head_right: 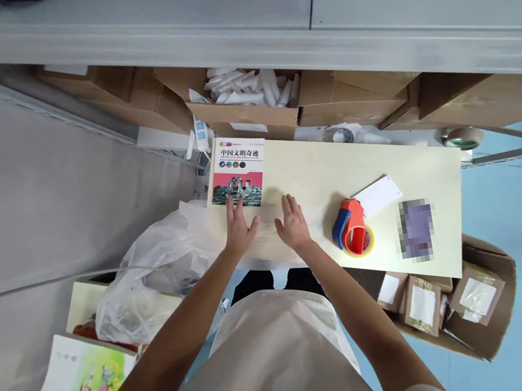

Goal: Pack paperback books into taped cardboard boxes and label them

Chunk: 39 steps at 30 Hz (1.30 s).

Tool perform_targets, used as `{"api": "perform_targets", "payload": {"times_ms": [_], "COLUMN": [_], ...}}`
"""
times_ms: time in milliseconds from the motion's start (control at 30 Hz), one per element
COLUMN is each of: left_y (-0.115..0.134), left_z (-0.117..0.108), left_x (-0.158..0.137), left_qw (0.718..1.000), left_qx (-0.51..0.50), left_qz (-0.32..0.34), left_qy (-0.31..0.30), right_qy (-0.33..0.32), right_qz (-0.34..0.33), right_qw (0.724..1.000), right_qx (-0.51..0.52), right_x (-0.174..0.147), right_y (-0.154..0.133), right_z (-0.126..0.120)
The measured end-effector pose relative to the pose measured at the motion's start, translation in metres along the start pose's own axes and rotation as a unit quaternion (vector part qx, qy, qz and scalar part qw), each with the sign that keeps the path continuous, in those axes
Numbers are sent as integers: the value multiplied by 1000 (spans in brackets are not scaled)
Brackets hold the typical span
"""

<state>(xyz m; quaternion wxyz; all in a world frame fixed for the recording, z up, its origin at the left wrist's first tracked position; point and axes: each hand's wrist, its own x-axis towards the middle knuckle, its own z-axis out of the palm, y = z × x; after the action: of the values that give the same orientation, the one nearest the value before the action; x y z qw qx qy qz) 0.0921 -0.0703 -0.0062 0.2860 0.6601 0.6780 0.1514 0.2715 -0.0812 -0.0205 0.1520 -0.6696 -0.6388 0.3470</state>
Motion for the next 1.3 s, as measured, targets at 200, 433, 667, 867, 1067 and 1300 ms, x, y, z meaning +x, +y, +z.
{"api": "perform_targets", "payload": {"times_ms": [200,433,667,867,1067,1300], "left_y": [-35,-65,-26,1,1,12], "left_z": [-33,-39,-46,-5,29,46], "left_x": [94,113,69,-15,-65,-76], "left_qw": [977,960,935,957,967,990], "left_qx": [-74,-198,-338,-243,-165,-54], "left_qz": [-199,-199,-107,-108,-127,-71], "left_qy": [24,17,-28,-120,-149,-112], "right_qy": [-3,16,107,162,153,157], "right_qz": [163,149,76,173,219,191], "right_qw": [931,879,907,937,943,965], "right_qx": [326,452,400,258,199,90], "right_x": [81,103,41,-60,-109,-115], "right_y": [-45,-50,-30,17,50,60], "right_z": [36,36,-29,-35,-2,19]}}
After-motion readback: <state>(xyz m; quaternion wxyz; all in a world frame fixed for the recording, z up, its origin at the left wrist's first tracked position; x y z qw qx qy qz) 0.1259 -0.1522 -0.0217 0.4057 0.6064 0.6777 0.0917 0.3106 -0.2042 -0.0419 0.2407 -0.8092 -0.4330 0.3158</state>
